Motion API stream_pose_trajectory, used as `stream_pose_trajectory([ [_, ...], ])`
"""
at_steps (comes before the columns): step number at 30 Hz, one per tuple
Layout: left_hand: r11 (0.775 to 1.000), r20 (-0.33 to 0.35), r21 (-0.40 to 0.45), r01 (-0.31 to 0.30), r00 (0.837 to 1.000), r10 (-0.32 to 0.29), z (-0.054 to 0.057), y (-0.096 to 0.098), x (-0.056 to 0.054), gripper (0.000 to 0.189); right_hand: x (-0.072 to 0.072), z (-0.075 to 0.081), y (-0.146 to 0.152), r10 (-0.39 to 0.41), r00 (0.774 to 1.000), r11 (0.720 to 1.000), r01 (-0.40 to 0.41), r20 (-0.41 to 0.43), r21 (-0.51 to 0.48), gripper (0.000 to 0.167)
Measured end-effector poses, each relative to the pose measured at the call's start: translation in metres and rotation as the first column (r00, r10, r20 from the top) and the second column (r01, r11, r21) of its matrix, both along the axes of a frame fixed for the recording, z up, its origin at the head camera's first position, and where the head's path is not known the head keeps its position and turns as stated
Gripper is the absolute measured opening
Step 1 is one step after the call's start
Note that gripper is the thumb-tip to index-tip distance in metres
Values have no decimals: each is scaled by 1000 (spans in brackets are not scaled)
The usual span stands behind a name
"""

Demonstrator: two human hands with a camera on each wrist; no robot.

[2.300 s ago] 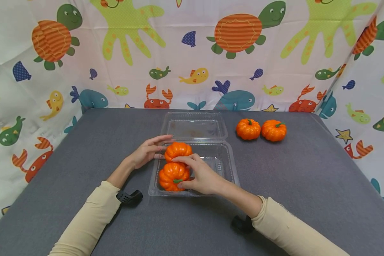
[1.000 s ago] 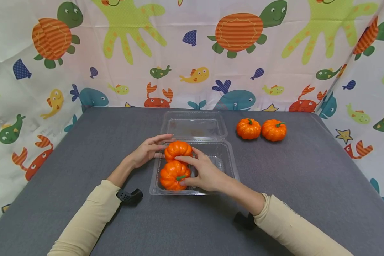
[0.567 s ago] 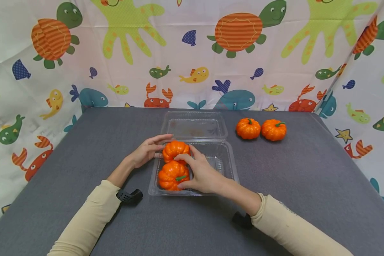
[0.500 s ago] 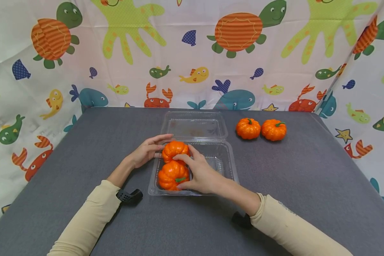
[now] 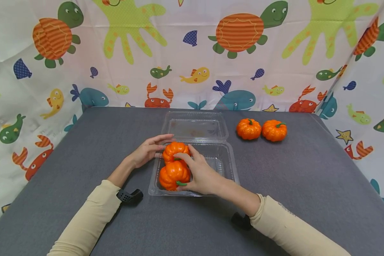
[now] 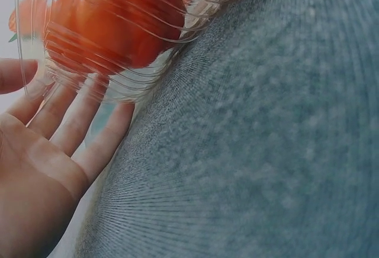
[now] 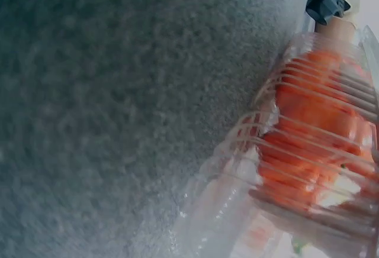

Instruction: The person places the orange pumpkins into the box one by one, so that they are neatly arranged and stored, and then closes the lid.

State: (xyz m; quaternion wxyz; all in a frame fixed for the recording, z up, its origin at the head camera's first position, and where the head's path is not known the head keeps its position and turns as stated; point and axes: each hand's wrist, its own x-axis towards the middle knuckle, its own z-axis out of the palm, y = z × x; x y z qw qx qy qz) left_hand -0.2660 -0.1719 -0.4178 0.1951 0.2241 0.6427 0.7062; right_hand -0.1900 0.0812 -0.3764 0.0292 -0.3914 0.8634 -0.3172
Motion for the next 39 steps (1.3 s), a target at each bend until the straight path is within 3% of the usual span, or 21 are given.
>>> stream_pose_trajectory([
  [14,1000,0,2,-3,1000,3,1,1,0,51,-4,15,18,94,990,994,-99,106,51,88],
  [22,1000,0,5,-3,1000,3,0,0,-1,51,-9,27,35,56,981,995,-71,187,76,88],
  [28,1000,7,11,-4,1000,4,1,0,0,51,-20,28,51,45,970,999,-42,237,-17,81],
  [33,1000,3,9,-7,1000,7,0,-1,1,51,-30,30,68,18,931,994,23,364,-107,67],
  [39,1000,1,15,-4,1000,4,-1,-1,1,51,-44,33,87,36,839,949,142,543,-283,55],
])
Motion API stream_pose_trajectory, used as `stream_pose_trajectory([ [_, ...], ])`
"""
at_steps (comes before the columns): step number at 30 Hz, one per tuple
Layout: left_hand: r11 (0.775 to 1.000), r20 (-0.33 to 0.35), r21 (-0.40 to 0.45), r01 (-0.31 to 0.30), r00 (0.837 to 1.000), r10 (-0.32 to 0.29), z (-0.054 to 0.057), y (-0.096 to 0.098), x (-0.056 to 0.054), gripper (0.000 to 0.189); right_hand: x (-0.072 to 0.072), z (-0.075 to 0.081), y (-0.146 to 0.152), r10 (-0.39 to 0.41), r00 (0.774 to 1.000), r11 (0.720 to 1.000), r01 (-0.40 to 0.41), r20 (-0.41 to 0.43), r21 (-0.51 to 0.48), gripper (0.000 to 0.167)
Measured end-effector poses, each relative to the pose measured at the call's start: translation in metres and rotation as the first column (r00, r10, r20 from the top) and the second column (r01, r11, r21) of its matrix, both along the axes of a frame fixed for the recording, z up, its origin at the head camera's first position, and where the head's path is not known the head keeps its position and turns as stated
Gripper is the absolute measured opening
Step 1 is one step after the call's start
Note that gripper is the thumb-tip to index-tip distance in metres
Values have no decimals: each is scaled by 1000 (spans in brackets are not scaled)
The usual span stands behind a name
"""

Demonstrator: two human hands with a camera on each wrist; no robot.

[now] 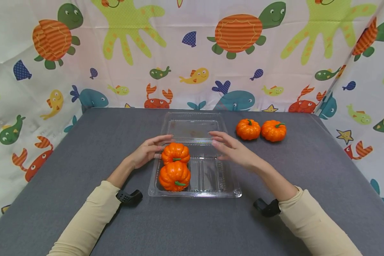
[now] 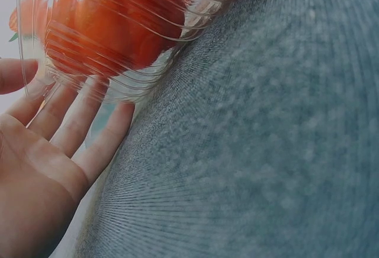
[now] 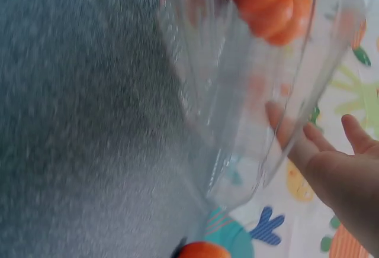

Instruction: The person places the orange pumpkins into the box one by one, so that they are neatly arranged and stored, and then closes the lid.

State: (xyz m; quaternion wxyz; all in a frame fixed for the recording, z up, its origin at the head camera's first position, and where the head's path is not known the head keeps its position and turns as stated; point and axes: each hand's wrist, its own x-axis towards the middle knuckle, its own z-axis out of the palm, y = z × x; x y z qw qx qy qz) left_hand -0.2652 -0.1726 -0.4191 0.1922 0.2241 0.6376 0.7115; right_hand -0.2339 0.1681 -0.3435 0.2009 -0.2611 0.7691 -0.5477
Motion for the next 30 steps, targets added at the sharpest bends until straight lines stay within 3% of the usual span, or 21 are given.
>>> stream_pose_trajectory([
  [8,1000,7,-1,1,1000,-1,0,0,0,52,-11,6,18,-74,985,983,98,154,-157,59],
  [17,1000,-2,-4,5,1000,-5,1,0,0,52,-23,2,48,-5,962,935,101,274,-339,54],
  [23,1000,2,-10,-3,1000,3,1,1,0,52,-28,5,66,-16,935,909,161,354,-385,64],
  [30,1000,2,-10,-7,1000,7,0,1,0,51,-34,1,90,70,892,853,179,446,-490,68],
])
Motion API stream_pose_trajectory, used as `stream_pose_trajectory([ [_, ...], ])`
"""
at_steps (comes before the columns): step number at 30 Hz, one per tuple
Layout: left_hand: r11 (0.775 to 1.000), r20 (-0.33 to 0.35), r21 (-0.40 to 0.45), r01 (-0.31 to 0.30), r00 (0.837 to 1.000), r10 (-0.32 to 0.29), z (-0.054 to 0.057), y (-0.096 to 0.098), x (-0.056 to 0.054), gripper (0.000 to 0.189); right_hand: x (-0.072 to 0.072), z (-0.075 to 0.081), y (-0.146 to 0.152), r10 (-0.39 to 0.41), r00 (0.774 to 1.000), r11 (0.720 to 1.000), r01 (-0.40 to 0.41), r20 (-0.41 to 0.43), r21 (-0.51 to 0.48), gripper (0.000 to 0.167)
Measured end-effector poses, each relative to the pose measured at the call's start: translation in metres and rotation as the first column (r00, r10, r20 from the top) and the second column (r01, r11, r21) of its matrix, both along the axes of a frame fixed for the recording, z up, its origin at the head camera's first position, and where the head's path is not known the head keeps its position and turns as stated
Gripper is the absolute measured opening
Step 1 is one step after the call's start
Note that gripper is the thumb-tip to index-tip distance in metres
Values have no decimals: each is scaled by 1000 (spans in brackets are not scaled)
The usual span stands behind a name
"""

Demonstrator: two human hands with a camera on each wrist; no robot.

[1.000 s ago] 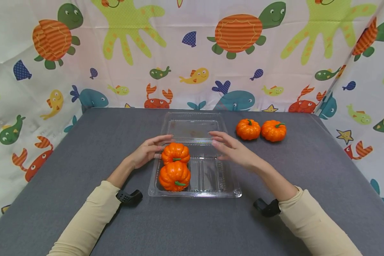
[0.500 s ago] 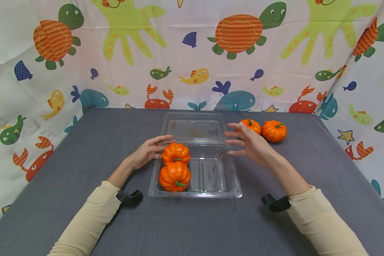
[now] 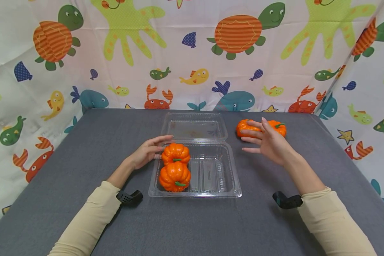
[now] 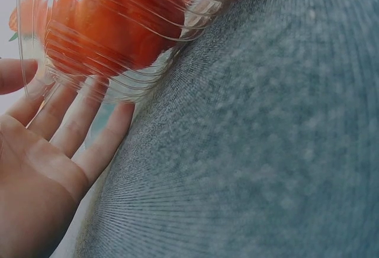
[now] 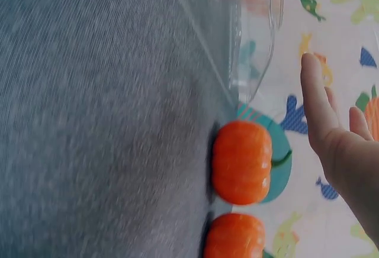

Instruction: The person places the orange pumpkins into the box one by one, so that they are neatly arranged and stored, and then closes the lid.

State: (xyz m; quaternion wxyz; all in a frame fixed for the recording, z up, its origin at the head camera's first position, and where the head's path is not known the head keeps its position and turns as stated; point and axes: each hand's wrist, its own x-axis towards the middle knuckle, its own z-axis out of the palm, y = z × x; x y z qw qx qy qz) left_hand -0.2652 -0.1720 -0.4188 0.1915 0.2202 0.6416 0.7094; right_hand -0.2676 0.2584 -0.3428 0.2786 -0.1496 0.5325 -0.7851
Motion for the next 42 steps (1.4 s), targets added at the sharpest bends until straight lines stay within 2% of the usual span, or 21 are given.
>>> stream_pose_trajectory([
  [6,1000,-4,1,3,1000,-3,0,0,0,51,-4,-4,22,-28,996,996,35,84,-80,53],
  [10,1000,-2,3,0,1000,0,0,1,-1,51,-5,-6,37,-63,992,988,78,111,-136,46],
  [15,1000,1,3,-2,1000,2,2,2,-2,52,-8,-10,54,-111,986,980,129,121,-152,43],
  [22,1000,1,3,-3,1000,3,1,1,-2,51,-10,-17,71,-235,958,942,266,162,-207,40],
  [25,1000,-3,2,-1,1000,1,1,1,-1,51,-9,-21,78,-316,931,912,351,184,-213,40],
  [28,1000,-8,3,2,1000,-2,1,1,-1,52,-8,-25,85,-401,886,868,449,231,-212,42],
  [32,1000,-12,3,1,1000,-1,0,0,0,53,-8,-32,92,-476,826,811,545,301,-214,43],
  [35,1000,-11,1,-3,1000,3,0,0,0,53,-9,-37,97,-498,802,792,576,329,-205,39],
  [39,1000,-15,-4,-3,1000,3,-1,-1,0,52,-11,-43,104,-523,776,782,602,353,-164,29],
  [41,1000,-16,-5,-3,1000,3,-1,-1,0,51,-13,-45,106,-543,754,774,620,369,-130,32],
  [42,1000,-16,-4,-3,1000,3,-1,-1,0,52,-15,-45,106,-560,745,772,628,363,-97,39],
])
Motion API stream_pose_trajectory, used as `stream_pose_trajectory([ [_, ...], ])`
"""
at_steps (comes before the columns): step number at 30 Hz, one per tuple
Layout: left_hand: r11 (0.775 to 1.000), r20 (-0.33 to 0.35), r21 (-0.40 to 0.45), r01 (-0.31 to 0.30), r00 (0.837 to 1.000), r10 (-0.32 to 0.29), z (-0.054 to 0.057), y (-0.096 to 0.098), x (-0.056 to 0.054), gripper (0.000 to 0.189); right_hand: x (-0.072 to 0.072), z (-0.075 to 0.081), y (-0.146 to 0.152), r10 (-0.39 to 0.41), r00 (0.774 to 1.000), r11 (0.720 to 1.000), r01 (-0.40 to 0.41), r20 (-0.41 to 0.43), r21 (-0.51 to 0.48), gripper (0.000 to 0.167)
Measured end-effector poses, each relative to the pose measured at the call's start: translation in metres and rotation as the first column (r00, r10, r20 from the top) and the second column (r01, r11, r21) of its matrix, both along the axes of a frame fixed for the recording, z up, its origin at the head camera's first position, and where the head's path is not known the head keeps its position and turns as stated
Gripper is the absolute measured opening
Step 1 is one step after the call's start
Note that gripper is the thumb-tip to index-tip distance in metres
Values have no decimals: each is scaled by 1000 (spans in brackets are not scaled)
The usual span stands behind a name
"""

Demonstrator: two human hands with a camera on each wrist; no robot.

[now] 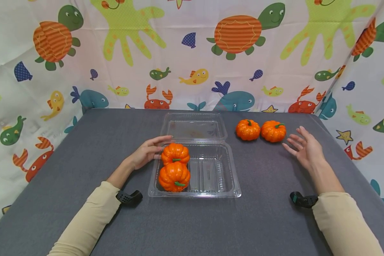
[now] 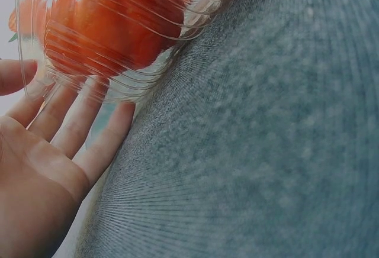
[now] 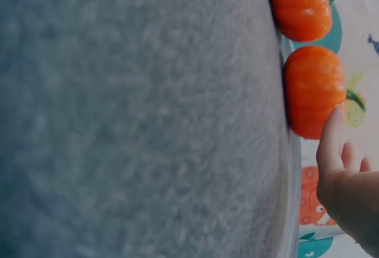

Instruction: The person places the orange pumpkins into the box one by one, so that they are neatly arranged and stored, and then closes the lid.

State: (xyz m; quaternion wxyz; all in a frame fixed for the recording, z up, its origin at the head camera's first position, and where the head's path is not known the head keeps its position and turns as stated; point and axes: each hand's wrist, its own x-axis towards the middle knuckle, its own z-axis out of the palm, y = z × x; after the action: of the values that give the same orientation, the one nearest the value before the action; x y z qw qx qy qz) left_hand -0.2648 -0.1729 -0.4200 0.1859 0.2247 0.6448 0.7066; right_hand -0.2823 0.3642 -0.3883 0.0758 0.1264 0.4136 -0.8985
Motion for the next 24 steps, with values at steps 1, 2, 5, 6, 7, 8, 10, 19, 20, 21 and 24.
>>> stream_pose_trajectory([
  [1,1000,1,0,0,1000,0,0,0,0,52,-2,0,0,-4,1000,1000,4,14,29,49],
  [2,1000,4,0,-1,1000,1,0,0,0,52,-3,0,0,-5,1000,998,3,28,62,59],
  [5,1000,5,1,1,1000,-1,-1,-1,0,52,-8,1,-1,-1,998,984,-9,58,178,80],
  [6,1000,4,2,3,1000,-3,-1,-1,0,52,-10,2,-1,7,998,976,-21,65,217,84],
  [7,1000,4,3,3,1000,-3,-1,-1,0,52,-11,2,-2,18,997,967,-35,69,252,85],
  [8,1000,2,4,4,1000,-4,-1,-1,-1,52,-13,3,-3,26,997,958,-45,72,285,86],
  [10,1000,3,6,4,1000,-4,-1,-1,-1,52,-15,4,-6,42,997,937,-63,69,342,88],
  [19,1000,15,-4,-3,1000,3,0,-1,-1,52,-28,4,-24,74,994,853,-103,77,511,96],
  [20,1000,14,-3,-2,1000,2,0,-1,-1,52,-29,4,-26,76,993,829,-111,87,548,100],
  [21,1000,14,-1,-1,1000,1,0,0,0,52,-31,3,-27,77,993,800,-117,92,589,103],
  [24,1000,13,2,1,1000,-1,0,0,0,52,-33,2,-30,76,992,708,-128,106,695,109],
])
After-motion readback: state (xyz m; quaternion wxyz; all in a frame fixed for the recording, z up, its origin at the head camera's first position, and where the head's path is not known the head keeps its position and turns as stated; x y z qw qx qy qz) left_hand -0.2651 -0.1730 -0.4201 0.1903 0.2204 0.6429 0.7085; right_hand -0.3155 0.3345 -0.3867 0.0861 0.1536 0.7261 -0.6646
